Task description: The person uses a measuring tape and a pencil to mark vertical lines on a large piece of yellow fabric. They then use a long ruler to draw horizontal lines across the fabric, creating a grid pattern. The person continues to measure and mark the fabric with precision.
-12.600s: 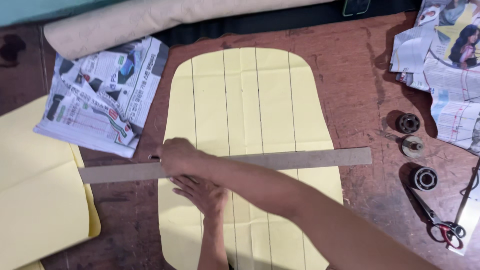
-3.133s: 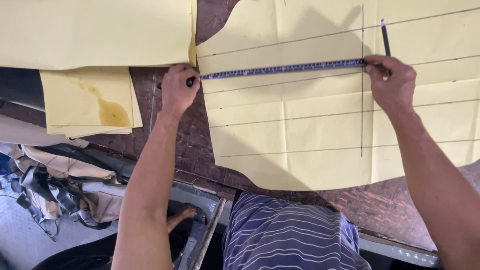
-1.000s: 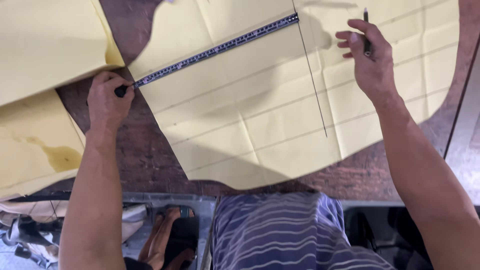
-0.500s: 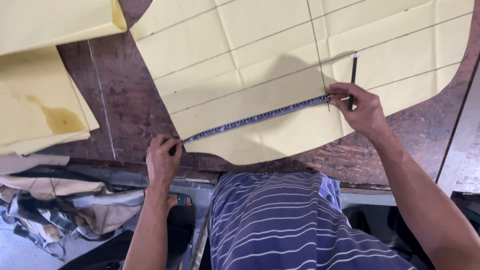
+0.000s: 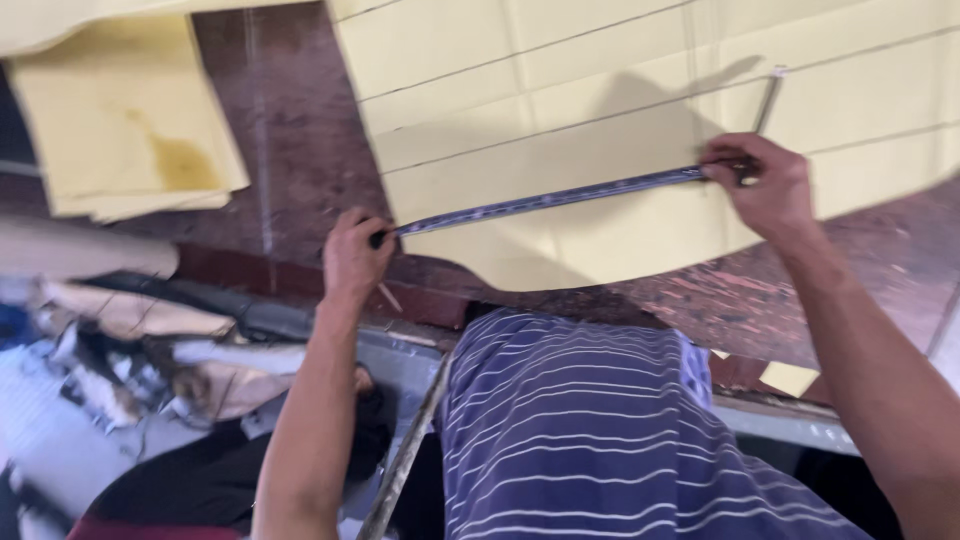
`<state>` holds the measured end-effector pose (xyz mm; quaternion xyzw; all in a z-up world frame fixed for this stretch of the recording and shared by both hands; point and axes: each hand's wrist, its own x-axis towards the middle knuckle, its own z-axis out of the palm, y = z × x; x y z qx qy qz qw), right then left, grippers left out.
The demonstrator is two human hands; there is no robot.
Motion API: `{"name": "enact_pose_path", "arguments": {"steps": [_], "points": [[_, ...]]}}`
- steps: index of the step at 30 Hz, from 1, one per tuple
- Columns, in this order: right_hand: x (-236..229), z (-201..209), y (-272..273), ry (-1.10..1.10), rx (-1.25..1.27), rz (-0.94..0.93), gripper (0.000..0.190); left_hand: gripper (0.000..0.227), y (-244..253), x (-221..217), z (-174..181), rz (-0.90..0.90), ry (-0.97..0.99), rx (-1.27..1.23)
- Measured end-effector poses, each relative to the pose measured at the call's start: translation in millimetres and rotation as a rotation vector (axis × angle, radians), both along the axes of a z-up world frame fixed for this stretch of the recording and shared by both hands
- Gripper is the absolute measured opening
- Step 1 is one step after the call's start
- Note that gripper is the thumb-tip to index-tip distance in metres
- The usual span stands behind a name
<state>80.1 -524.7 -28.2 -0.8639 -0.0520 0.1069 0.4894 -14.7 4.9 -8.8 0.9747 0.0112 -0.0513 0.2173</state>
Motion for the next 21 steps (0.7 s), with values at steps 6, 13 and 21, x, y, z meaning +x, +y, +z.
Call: {"name": "enact_pose_path", "arguments": {"steps": [6,13,21], "points": [[-8.3,9.4,2.9,-0.053,-0.06,0.002,0.02,0.012,1.9,0.9,-4.6,0.057,0.05,-0.05],[-8.5,5.3,1.5,-0.061,-0.024,-0.002,0.019,0.012,2.8,1.3,-3.0,0.045,0.045,-0.06],[-6.1,0.5,3.2,-0.069,-0.042,-0.048,0.025,0.01,3.0,2.7,-3.6,-0.008,-0.02,-0.027]]}}
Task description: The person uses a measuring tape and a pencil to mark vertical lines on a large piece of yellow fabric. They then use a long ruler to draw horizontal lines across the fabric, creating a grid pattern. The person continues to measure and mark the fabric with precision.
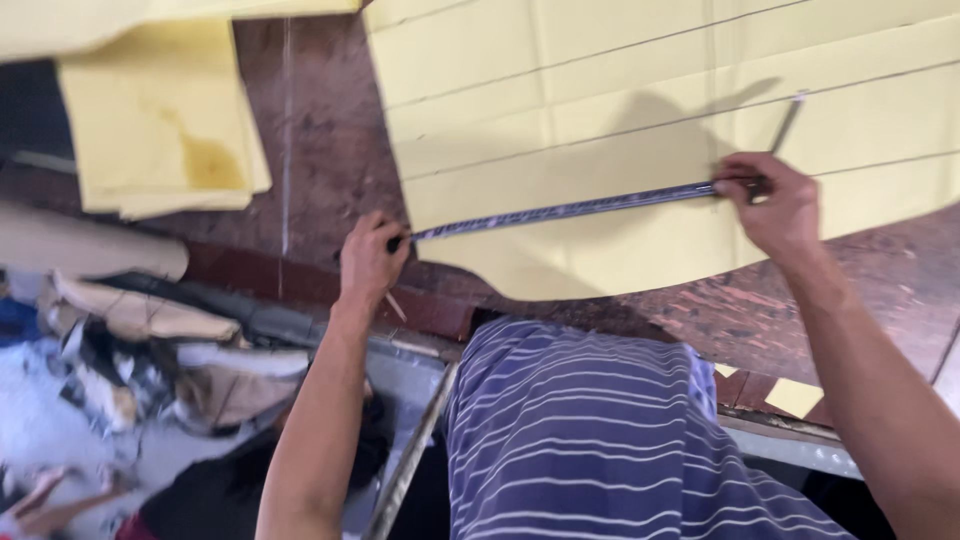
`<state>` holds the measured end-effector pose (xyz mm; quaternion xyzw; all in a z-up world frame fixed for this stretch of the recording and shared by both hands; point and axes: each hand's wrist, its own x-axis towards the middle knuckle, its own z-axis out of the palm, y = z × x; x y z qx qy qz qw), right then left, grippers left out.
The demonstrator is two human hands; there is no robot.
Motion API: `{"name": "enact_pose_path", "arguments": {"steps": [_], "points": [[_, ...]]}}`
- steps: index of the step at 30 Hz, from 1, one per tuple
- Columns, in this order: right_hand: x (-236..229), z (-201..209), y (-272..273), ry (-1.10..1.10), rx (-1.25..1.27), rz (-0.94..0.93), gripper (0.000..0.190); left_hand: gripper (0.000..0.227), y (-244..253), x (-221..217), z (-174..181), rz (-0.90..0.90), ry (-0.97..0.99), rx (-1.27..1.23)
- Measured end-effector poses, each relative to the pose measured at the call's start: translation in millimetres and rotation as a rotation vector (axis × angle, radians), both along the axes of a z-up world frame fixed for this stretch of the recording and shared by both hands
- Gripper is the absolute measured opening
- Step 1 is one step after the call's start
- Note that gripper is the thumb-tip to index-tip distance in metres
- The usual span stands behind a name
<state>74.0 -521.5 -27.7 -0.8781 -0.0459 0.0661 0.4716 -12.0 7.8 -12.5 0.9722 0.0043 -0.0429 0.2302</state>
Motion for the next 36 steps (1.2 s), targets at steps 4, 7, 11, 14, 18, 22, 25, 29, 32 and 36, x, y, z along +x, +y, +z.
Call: {"name": "enact_pose_path", "arguments": {"steps": [4,7,11,14,18,22,25,29,32,36], "points": [[-3,2,4,0.007,0.026,-0.048,0.028,0.011,-6,0,8,-0.011,-0.007,0.004],[-8,1,9,-0.093,0.008,-0.072,0.03,0.011,-8,1,13,-0.007,0.009,0.007],[-20,6,6,-0.145,-0.043,-0.163,0.028,0.013,-12,2,16,-0.014,0.018,0.014],[-25,7,-9,-0.155,-0.058,-0.278,0.026,0.011,-13,2,18,0.002,0.048,0.024],[-40,9,-29,-0.107,-0.096,-0.409,0.025,0.012,-15,2,19,0.008,0.049,0.033],[-39,-4,-35,-0.118,-0.144,-0.398,0.024,0.012,-14,0,18,0.012,0.042,0.021],[-39,-13,-15,-0.089,-0.129,-0.343,0.024,0.013,-15,1,18,0.032,0.051,0.024],[-27,-10,23,-0.127,-0.059,-0.205,0.03,0.013,-14,1,18,0.021,0.041,0.017],[-20,6,38,-0.03,-0.039,-0.21,0.034,0.013,-16,4,19,0.007,0.031,-0.002],[-7,14,37,-0.055,-0.046,-0.179,0.031,0.014,-21,18,28,-0.014,-0.004,-0.055]]}}
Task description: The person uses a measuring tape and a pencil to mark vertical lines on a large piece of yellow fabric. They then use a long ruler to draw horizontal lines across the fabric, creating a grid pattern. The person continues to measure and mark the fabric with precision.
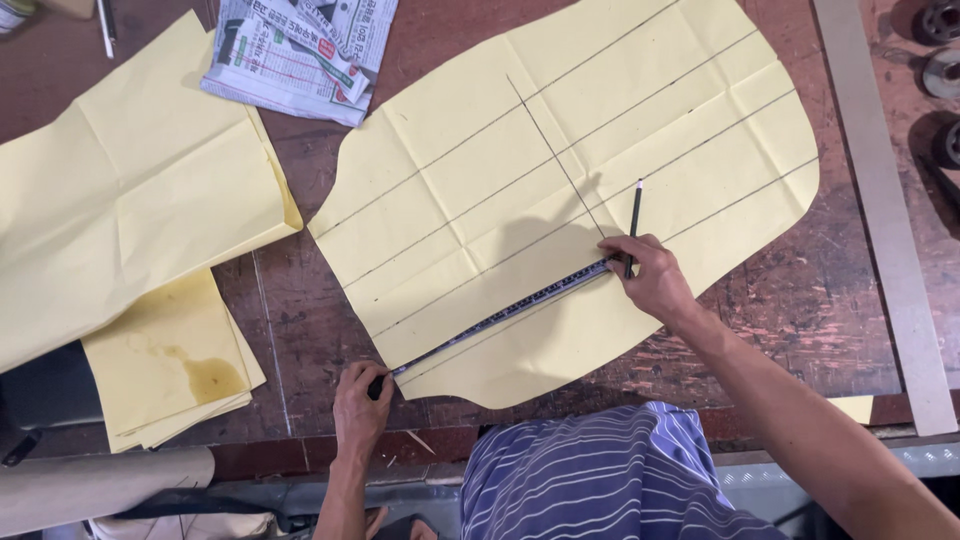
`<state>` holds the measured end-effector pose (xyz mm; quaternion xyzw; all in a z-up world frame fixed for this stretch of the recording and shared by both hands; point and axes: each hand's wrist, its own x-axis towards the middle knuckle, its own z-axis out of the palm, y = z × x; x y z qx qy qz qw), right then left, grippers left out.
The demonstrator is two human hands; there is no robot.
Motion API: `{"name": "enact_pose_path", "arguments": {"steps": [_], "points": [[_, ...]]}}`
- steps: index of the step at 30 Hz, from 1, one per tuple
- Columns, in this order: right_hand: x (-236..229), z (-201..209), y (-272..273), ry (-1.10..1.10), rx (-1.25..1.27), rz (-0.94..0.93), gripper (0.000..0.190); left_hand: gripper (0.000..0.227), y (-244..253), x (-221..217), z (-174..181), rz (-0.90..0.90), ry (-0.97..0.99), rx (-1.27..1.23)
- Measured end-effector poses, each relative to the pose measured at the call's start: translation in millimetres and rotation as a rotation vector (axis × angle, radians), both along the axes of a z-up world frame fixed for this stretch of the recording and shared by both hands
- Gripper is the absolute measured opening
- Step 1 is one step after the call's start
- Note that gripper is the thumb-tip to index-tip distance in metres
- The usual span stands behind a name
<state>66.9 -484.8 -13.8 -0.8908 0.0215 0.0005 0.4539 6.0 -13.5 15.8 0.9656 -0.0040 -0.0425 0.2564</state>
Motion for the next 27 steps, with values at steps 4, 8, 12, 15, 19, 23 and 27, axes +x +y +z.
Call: {"name": "enact_pose_path", "arguments": {"steps": [4,8,12,15,19,23,27], "points": [[24,-5,-21,-0.052,-0.092,0.075,0.024,0.014,-10,32,9,-0.038,-0.008,0.004],[72,1,-26,-0.157,-0.147,0.103,0.018,0.024,-49,86,4,-0.136,-0.013,-0.022],[126,13,-2,-0.219,-0.126,0.08,0.015,0.029,-127,150,-19,-0.178,-0.232,-0.089],[163,17,13,-0.235,-0.114,0.063,0.016,0.024,-180,201,-31,-0.158,-0.331,-0.121],[205,14,19,-0.253,-0.141,0.048,0.017,0.011,-216,255,-39,-0.124,-0.414,-0.15],[231,9,5,-0.349,-0.043,0.044,0.026,0.011,-213,291,-51,-0.09,-0.431,-0.065],[226,8,-15,-0.185,0.148,-0.028,0.032,0.013,-203,300,-62,-0.077,-0.394,-0.027]]}}
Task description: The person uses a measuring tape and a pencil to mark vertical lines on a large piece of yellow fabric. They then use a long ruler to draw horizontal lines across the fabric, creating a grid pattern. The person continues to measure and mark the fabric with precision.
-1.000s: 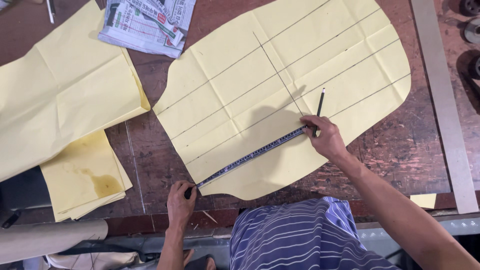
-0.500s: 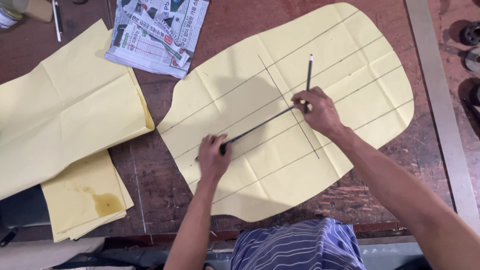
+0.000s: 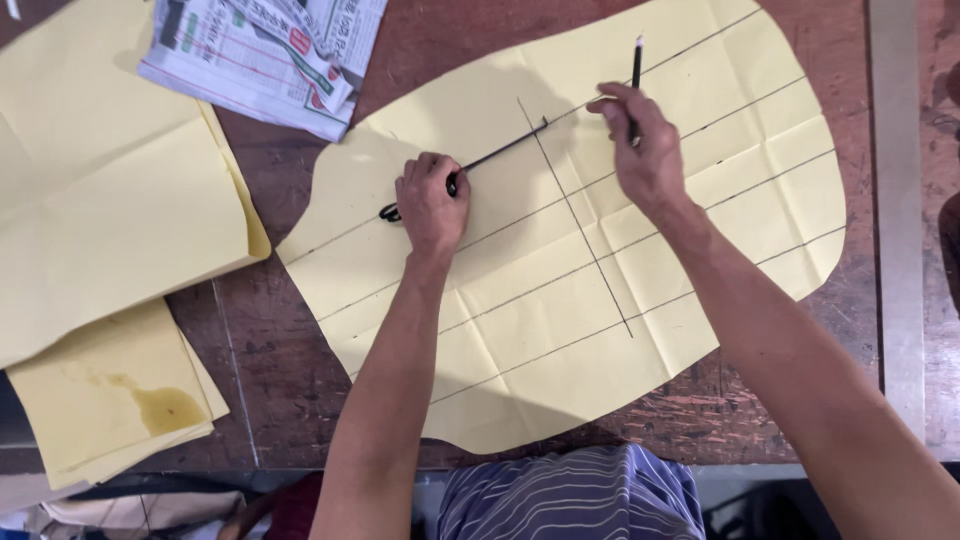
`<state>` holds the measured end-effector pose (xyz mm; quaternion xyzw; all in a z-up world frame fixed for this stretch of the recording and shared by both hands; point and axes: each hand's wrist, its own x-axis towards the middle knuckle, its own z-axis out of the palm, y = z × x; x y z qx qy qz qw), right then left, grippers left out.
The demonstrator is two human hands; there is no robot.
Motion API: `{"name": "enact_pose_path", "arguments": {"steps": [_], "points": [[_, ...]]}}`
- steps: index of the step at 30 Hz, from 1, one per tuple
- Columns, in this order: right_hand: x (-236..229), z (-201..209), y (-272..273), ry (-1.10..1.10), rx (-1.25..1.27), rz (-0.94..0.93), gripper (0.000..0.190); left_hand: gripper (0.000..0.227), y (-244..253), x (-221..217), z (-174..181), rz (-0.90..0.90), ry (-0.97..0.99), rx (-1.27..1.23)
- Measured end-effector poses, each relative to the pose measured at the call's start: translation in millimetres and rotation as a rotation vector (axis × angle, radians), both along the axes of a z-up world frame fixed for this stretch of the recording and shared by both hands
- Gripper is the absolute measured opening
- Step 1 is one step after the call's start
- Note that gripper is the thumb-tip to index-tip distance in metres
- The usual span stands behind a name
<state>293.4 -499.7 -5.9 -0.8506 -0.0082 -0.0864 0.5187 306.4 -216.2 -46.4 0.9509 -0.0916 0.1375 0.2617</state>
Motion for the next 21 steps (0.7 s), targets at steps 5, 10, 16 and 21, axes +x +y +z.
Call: {"name": "enact_pose_path", "arguments": {"steps": [5,10,16,21], "points": [[-12,5,-11,0.169,0.234,-0.033,0.06,0.013,-2,0,-4,-0.006,0.021,-0.011],[-17,-1,-12,0.204,0.384,-0.116,0.062,0.011,0,5,-2,-0.032,0.007,0.017],[-27,1,-10,0.279,0.385,-0.127,0.059,0.011,-1,4,2,-0.022,0.033,0.053],[-30,9,-10,0.313,0.392,-0.114,0.061,0.012,1,3,0,-0.039,0.041,0.057]]}}
